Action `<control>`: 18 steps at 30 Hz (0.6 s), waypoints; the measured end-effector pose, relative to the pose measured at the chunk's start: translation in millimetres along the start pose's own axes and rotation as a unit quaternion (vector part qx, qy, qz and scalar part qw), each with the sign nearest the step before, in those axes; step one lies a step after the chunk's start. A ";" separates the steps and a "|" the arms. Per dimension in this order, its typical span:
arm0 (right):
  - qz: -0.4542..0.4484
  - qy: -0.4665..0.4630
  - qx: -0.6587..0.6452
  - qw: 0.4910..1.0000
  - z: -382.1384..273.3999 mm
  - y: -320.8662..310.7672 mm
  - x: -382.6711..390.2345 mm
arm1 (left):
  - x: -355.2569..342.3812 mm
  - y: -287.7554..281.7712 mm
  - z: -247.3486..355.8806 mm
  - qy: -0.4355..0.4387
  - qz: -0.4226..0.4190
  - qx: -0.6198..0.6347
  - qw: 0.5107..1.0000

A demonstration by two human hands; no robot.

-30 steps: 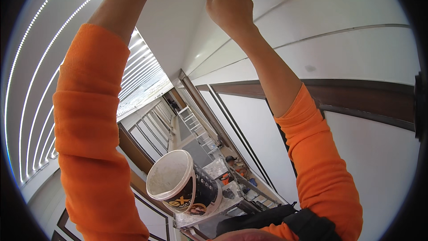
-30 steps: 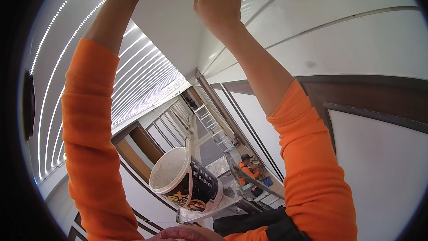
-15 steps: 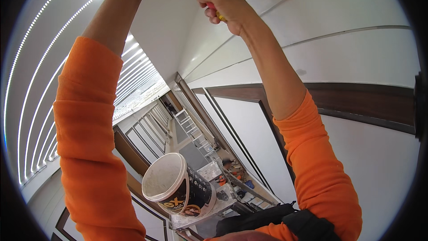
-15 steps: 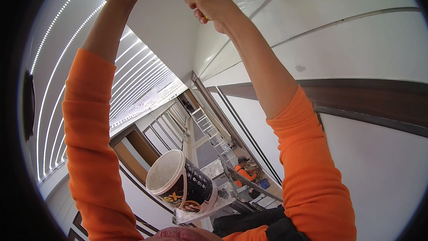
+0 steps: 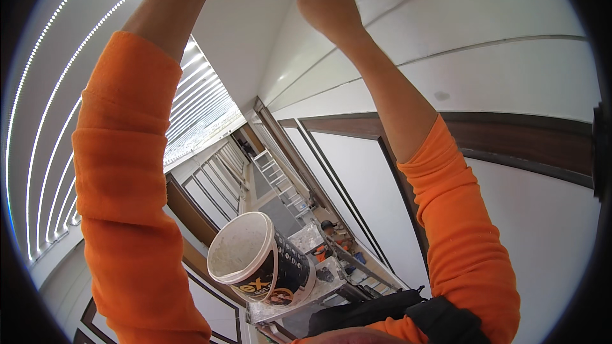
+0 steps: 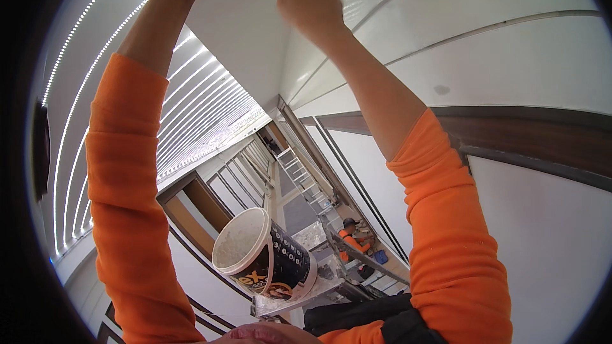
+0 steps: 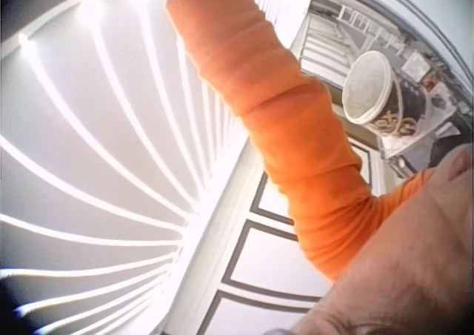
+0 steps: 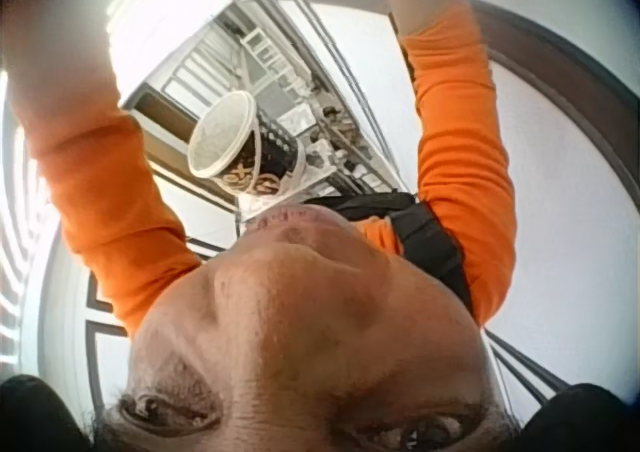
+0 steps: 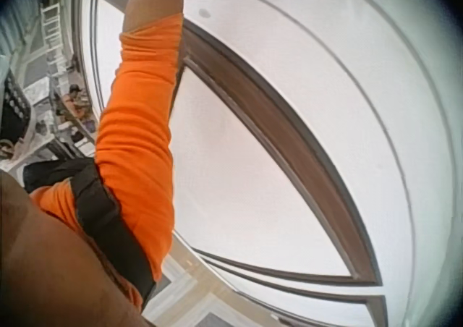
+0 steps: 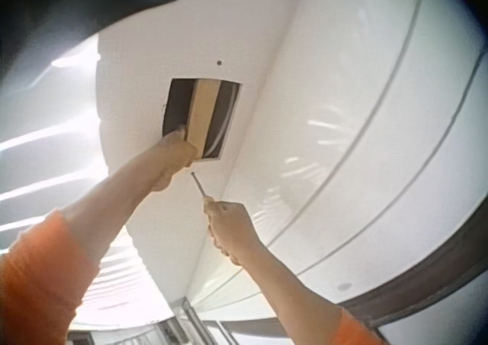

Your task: The person installs a wooden trim piece and a white ceiling panel into a recessed ceiling opening. They use a screwdriver to secure the trim and then fit the panel into place, adjusting it to align with the ceiling structure.

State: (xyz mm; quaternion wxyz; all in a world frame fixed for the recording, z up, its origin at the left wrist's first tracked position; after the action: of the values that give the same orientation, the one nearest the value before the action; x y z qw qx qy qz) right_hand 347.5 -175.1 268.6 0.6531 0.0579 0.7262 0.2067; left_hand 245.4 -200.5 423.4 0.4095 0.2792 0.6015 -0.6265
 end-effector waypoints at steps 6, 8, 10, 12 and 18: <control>-0.093 0.272 -0.476 0.831 10.6 -5.8 5.5 | 1.3 -0.3 4.2 0.024 -0.004 -0.029 0.999; -0.089 0.263 -0.463 0.842 13.9 -5.2 5.6 | -4.3 -2.1 -1.2 0.032 0.035 -0.030 0.998; -0.054 0.206 -0.410 0.887 19.2 -4.6 4.8 | -10.7 0.7 -5.6 0.035 0.045 -0.029 0.998; -0.019 0.088 -0.332 0.939 18.1 -3.9 4.9 | -14.3 1.8 -8.6 0.027 0.040 -0.028 0.998; 0.137 -0.133 0.173 0.966 1.1 -17.0 9.4 | -12.3 1.0 -0.5 0.025 0.015 -0.052 0.998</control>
State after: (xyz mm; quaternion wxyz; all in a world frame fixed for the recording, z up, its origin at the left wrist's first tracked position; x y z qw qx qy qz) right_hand 350.4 -187.0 253.4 0.6895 0.2954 0.6426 0.1561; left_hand 252.4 -197.8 433.2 0.4174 0.2820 0.6389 -0.5815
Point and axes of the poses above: each hand's wrist, its own x-axis away from the middle knuckle, its own y-axis out of the palm, z = x × y, the point moved 5 cm from there along -x, towards the middle knuckle, and after that the axes turned 15 degrees about -y, right-handed, at the moved point
